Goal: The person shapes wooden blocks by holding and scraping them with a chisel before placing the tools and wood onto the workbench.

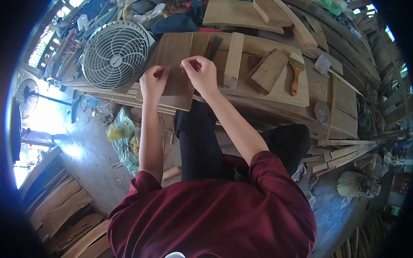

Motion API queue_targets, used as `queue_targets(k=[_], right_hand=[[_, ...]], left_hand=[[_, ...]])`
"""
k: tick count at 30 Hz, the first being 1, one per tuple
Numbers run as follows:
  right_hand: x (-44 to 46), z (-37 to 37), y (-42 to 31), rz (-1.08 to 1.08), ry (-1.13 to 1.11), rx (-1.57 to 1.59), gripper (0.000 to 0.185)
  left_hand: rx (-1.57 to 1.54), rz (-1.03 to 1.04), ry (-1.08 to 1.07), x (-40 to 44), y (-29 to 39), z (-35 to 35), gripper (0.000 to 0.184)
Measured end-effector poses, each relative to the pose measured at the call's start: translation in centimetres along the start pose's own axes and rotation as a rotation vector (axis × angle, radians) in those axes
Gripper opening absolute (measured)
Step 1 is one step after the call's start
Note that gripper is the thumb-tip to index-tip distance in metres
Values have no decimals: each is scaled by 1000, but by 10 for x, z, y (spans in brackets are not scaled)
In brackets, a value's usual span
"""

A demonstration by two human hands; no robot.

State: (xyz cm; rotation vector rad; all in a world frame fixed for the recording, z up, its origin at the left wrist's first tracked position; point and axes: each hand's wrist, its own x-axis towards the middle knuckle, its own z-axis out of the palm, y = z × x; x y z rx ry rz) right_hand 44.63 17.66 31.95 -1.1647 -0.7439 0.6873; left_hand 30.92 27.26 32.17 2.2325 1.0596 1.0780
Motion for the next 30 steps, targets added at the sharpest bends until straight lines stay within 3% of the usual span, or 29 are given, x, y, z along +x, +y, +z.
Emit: queue_targets(k=[3, 5, 7, 18, 20, 21, 24, 30], right_hand=[[7, 3, 8, 11, -80, -255, 15], [2, 3, 8, -120, -149, -503, 21], [-3, 0, 11, -85, -145, -512, 26], [-102, -50, -10, -507, 195, -619, 22], [-113, -71, -8, -534, 256, -668, 23], [-117, -81, -6, -553, 319, -715, 23], [-124, -110, -13, -487, 438, -769, 20], [-135, -156, -19, -439, 572, -809, 24]], left_hand=[[31, 19, 98, 0, -4, 6, 15], [28, 36, 172, -2, -8, 9, 13], [64, 33, 231, -3, -8, 10, 12], [67, -10, 104, -13, 5, 6, 13], [338, 224, 102, -25, 6, 6, 36], [339, 228, 102, -33, 15, 6, 36], [504, 177, 109, -56, 30, 17, 96], [383, 84, 33, -34, 5, 7, 98]])
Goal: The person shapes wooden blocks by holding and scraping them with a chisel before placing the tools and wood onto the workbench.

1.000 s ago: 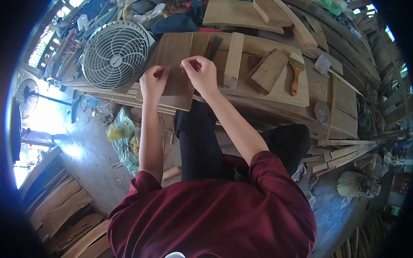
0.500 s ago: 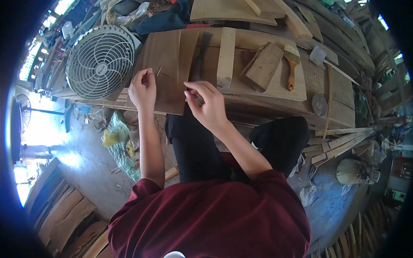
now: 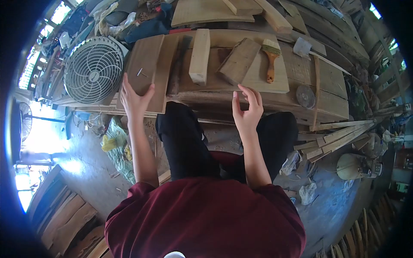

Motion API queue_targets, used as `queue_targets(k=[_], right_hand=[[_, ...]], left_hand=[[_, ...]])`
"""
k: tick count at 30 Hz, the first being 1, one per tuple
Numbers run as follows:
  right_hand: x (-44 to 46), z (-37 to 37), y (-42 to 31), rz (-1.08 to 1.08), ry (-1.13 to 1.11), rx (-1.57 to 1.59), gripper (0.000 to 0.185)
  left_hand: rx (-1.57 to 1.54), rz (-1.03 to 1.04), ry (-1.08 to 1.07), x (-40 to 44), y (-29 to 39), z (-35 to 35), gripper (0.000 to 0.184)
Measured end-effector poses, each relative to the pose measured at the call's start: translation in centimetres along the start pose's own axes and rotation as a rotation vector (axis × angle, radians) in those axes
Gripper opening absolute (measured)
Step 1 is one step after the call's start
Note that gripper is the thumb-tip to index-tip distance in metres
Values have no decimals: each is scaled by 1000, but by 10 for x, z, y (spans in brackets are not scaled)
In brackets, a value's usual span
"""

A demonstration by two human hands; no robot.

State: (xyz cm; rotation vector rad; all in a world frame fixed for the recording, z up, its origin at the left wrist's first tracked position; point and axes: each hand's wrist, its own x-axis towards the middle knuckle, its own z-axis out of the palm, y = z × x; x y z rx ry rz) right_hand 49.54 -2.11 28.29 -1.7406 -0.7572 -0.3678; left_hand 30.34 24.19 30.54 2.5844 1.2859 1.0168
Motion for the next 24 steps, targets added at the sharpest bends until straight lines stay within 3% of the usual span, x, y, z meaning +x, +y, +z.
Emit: queue_targets(k=[5, 6, 7, 10, 21, 24], right_hand=[[3, -25, 14, -3, 16, -27, 25], [5, -29, 16, -5, 16, -38, 25], [6, -33, 18, -2, 29, -42, 25], [10, -44, 25, 67, 47, -42, 25], [-3, -43, 56, -31, -80, -218, 37], [-8, -43, 57, -55, -151, -332, 48]], left_hand=[[-114, 96, 97, -1, 5, -9, 83], [-111, 135, 195, -5, 17, -14, 63], [-117, 148, 194, -11, 29, -16, 63], [-305, 283, 128, -30, 66, -18, 35], [-40, 313, -126, -32, 102, 34, 28], [8, 267, -167, -22, 101, 46, 29]])
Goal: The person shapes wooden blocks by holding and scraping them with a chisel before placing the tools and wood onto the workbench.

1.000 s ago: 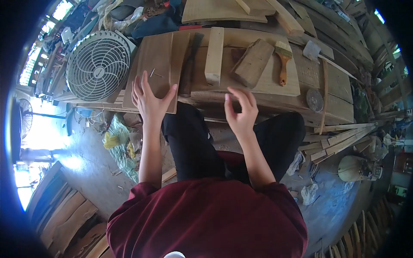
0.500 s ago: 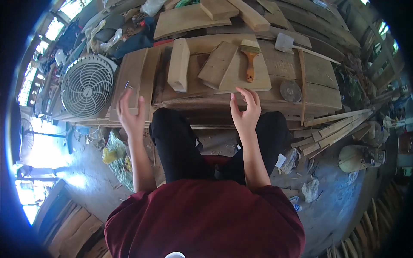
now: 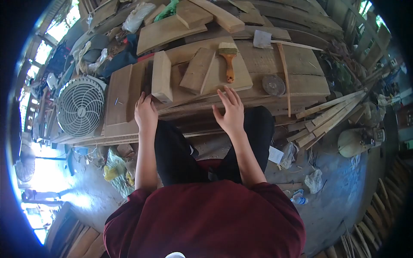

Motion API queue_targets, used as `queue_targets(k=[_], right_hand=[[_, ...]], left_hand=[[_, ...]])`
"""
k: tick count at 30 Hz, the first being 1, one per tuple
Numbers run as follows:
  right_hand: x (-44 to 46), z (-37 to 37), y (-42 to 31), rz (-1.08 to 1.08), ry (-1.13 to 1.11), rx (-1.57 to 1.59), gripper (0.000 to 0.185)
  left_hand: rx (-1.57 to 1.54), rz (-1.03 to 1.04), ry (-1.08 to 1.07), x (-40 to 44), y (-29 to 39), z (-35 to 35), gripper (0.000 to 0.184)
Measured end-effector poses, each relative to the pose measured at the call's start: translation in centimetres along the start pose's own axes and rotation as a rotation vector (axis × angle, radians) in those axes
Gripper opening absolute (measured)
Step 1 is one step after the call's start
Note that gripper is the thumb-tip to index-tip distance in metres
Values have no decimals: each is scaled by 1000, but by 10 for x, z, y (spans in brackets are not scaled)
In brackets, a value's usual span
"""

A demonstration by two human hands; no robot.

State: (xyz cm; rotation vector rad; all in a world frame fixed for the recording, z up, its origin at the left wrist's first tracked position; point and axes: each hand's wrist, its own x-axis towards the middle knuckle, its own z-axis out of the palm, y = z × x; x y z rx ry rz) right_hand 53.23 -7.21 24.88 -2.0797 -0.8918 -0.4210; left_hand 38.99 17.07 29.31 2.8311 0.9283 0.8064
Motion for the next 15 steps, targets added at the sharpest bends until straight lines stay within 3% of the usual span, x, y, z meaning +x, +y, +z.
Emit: queue_targets(k=[2, 5, 15], right_hand=[[-3, 6, 1, 2, -45, -38, 56], [0, 9, -3, -8, -15, -166, 53], [11, 21, 16, -62, 20, -131, 49]], left_hand=[[45, -13, -29, 6, 6, 7, 29], [125, -56, -84, 20, 6, 14, 34], [-210, 49, 100, 46, -15, 38, 35]])
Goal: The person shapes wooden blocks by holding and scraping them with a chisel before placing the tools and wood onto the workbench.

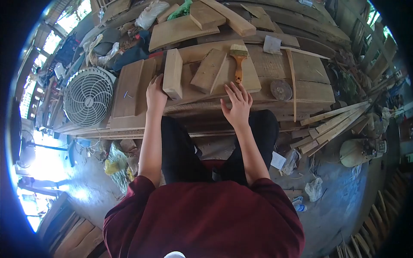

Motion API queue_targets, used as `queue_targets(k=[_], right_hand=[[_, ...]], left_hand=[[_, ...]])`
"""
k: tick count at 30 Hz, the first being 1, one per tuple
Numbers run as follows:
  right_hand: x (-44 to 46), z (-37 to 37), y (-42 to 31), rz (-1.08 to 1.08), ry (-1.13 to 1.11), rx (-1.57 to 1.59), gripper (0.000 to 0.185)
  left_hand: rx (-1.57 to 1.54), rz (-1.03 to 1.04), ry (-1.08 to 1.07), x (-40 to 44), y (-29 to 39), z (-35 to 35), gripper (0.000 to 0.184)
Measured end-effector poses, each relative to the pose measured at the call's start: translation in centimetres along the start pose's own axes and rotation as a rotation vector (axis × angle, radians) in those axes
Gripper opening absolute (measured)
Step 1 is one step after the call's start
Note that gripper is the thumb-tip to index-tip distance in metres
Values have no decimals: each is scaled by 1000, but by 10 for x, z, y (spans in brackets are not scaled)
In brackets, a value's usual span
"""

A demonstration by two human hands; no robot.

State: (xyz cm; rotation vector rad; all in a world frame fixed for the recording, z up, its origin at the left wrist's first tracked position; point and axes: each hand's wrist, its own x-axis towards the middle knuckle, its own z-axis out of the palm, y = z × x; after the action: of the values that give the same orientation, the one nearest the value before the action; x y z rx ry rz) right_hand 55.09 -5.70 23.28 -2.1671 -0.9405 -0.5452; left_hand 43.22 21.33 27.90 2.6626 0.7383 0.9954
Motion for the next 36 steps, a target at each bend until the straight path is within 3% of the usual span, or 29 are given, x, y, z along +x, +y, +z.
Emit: queue_targets(k=[4, 6, 7, 8, 11, 16, 19, 20, 22, 26, 28, 30, 36], right_hand=[[-1, 1, -2, 6, -9, -28, 50], [-2, 3, -3, 3, 27, -29, 49], [-3, 5, -3, 1, 23, -27, 49], [-4, 8, -2, 6, 36, -58, 49], [-6, 10, -3, 22, 59, -73, 50], [-10, 12, -11, 77, 76, -65, 51], [-17, 13, -15, 75, 89, -59, 52], [-18, 13, -15, 72, 93, -61, 53], [-17, 15, -14, 65, 99, -58, 53], [-18, 15, -12, 60, 76, -82, 54], [-18, 14, -10, 53, 70, -85, 54], [-18, 15, -8, 52, 51, -98, 53], [-19, 19, -6, 41, 71, -98, 53]], left_hand=[[-224, -106, 58, -1, 32, -45, 33], [-565, -289, 13, -2, 53, -56, 41], [-511, -255, 5, -5, 60, -55, 56], [-509, -262, 6, -8, 64, -52, 56], [-91, 3, 65, -14, 60, -28, 75], [-146, -122, 82, -19, 70, -22, 60], [-385, -176, 203, -14, 55, -23, 50], [-675, -346, 133, -10, 45, -27, 50], [-1042, -431, 159, 1, 35, -37, 49], [-570, -54, 305, 37, 16, -90, 50], [-443, -90, 218, 57, -11, -113, 51], [-525, -183, 141, 76, -52, -120, 52], [-454, -247, 128, 80, -122, -104, 50]])
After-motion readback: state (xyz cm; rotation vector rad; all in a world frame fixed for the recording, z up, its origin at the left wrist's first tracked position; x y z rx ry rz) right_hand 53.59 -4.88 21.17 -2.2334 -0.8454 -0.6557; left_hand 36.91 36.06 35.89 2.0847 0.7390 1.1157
